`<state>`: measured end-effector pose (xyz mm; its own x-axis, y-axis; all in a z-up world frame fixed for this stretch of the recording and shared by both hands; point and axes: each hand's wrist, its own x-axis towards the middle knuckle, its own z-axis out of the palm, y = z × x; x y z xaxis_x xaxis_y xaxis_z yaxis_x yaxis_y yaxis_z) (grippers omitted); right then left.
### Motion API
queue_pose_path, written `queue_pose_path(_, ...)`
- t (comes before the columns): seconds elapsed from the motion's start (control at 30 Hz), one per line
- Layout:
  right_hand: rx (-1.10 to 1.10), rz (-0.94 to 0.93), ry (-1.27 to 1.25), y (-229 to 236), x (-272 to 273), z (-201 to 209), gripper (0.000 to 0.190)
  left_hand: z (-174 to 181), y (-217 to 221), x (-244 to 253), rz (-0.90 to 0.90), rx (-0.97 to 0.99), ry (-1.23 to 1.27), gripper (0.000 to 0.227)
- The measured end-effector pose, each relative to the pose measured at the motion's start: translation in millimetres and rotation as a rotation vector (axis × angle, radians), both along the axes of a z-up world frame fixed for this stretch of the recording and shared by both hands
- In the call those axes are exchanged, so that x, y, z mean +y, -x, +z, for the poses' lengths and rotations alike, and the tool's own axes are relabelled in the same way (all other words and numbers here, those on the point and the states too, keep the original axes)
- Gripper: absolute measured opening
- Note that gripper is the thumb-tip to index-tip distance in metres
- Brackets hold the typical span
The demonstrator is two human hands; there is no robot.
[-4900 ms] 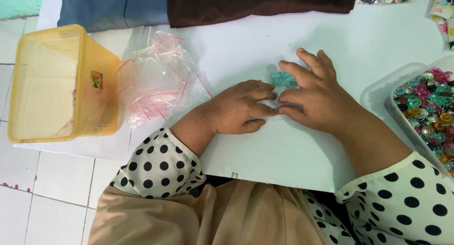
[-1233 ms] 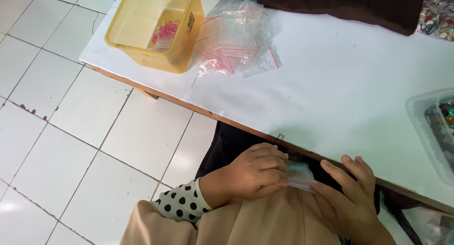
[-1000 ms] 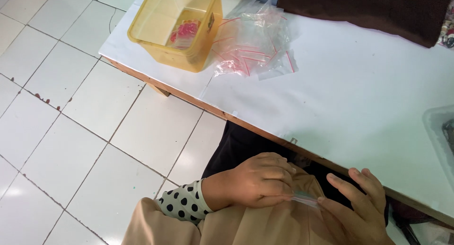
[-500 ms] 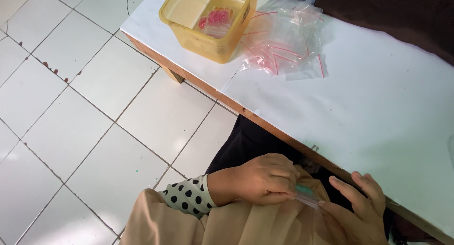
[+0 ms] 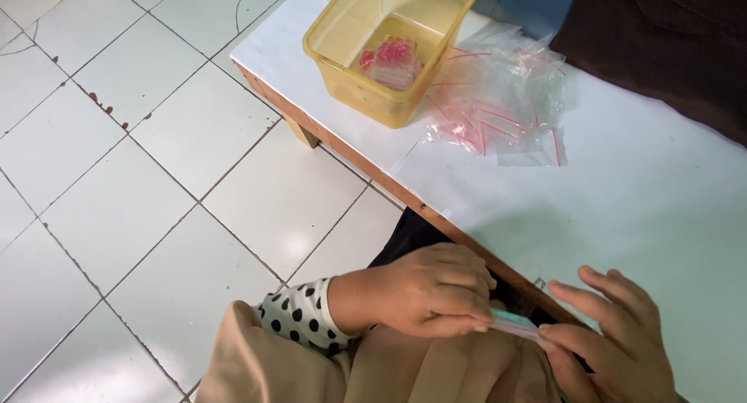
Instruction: Sorting small colorful buttons and placing them into plastic zip-lock bags.
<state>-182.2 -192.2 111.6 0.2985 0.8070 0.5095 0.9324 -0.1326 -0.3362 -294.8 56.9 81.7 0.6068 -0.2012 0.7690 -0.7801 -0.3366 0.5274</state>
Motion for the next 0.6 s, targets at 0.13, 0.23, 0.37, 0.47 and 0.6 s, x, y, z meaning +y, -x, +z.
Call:
queue_pose_path(0.13, -0.137, 0.050, 0.095, -46, 61, 34, 0.006, 40, -22, 56, 0.119, -0.051, -0.106, 0.023)
queue_pose_path(0.23, -0.144, 0.156, -0.073, -74, 136, 68, 0.003, 71, -50, 112, 0.292, -0.167, -0.220, 0.022)
queue_pose_path(0.37, -0.364, 0.182, -0.319, -125, 242, 73, 0.007, 94, -95, 195, 0.772, -0.334, -0.497, 0.013)
queue_pose_path(0.47, -0.379, 0.151, -0.402, -160, 311, 51, 0.006, 79, -130, 252, 0.991, -0.348, -0.584, 0.006)
queue_pose_path(0.6, -0.327, 0.016, -0.248, -184, 343, 4, 0.010, 36, -142, 284, 1.266, 0.054, -0.840, 0.039)
